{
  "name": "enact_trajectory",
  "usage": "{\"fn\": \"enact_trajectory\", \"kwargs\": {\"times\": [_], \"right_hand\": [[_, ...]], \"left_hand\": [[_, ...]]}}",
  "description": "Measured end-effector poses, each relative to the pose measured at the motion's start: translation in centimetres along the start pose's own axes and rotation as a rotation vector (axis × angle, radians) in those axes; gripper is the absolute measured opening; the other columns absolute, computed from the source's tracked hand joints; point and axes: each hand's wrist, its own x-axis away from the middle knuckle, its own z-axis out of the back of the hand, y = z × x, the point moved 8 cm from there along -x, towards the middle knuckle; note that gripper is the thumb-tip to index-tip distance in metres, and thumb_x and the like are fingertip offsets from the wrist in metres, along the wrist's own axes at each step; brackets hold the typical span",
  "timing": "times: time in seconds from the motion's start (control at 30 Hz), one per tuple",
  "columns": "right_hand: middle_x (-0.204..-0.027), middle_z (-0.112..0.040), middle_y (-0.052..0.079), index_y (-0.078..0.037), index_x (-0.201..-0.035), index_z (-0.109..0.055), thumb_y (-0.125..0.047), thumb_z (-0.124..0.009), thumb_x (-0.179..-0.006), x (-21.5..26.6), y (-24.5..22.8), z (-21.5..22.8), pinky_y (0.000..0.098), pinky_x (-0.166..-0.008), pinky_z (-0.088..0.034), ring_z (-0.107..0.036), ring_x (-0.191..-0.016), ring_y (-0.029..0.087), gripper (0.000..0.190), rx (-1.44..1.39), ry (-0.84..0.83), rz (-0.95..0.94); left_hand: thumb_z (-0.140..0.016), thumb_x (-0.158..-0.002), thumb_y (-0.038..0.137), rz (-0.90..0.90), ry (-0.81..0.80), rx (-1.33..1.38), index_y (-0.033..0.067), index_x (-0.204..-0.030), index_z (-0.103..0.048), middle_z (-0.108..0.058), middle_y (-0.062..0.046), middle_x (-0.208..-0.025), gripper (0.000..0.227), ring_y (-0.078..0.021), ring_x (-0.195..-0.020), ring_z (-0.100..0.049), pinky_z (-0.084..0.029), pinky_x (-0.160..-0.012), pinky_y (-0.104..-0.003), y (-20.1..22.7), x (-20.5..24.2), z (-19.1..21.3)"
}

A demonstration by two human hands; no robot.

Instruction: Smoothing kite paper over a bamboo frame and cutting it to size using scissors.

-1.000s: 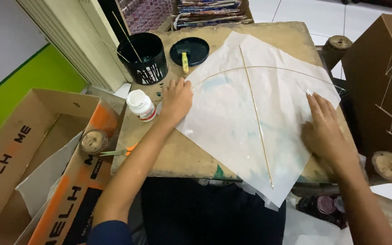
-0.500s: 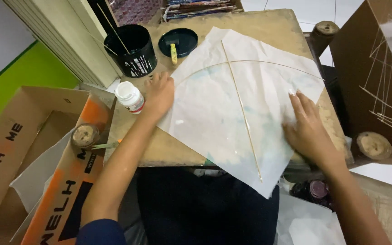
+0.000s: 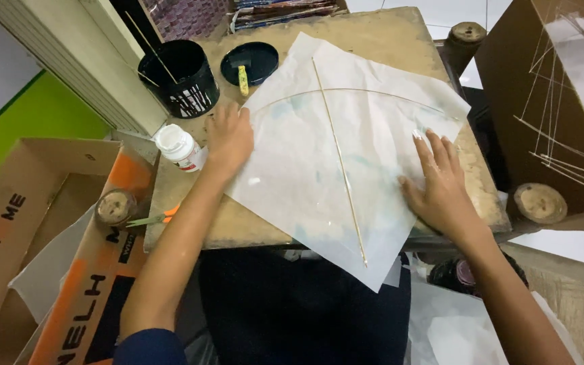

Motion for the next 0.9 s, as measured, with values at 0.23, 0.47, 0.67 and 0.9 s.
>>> {"fn": "enact_trajectory", "kwargs": {"times": [0.23, 0.47, 0.67, 0.9], "right_hand": [[-0.162, -0.033, 0.023, -0.007, -0.161, -0.037, -0.030, -0.062, -0.098, -0.2, -2.0, 1.3, 0.0649, -0.117, -0.029, -0.026, -0.150, 0.050, 0.071, -0.055, 0.067, 0.065], [-0.164, -0.030, 0.023, -0.010, -0.161, -0.035, -0.031, -0.060, -0.099, -0.6, -2.3, 0.3, 0.0640, -0.119, -0.027, -0.022, -0.152, 0.051, 0.070, -0.101, 0.002, 0.053], [-0.165, -0.029, 0.024, -0.012, -0.162, -0.033, -0.031, -0.056, -0.100, -0.7, -1.5, -1.2, 0.0592, -0.121, -0.028, -0.028, -0.150, 0.049, 0.069, -0.041, -0.085, 0.039], [-0.164, -0.032, 0.024, -0.012, -0.162, -0.036, -0.031, -0.055, -0.102, -1.7, -2.0, -0.4, 0.0552, -0.122, -0.027, -0.029, -0.152, 0.046, 0.066, -0.011, -0.072, 0.035]], "left_hand": [[-0.049, -0.108, 0.030, -0.084, -0.125, 0.184, 0.0059, -0.145, -0.054, -0.049, -0.021, -0.150, 0.044, -0.0399, -0.142, -0.043, -0.030, -0.114, -0.065, 2.8, -0.1, -0.8], [-0.041, -0.108, 0.047, -0.123, -0.296, 0.394, 0.0099, -0.159, -0.038, -0.030, -0.021, -0.167, 0.064, -0.0414, -0.156, -0.023, -0.011, -0.122, -0.072, 3.4, 1.7, -0.7], [-0.033, -0.107, 0.059, -0.098, -0.318, 0.424, 0.0095, -0.162, -0.033, -0.027, -0.022, -0.169, 0.074, -0.0383, -0.158, -0.018, -0.005, -0.126, -0.064, 3.0, 3.0, -1.4], [-0.035, -0.107, 0.060, -0.046, -0.316, 0.439, 0.0103, -0.161, -0.035, -0.028, -0.021, -0.168, 0.074, -0.0372, -0.159, -0.015, -0.004, -0.127, -0.062, 2.9, 2.8, -1.3]]}}
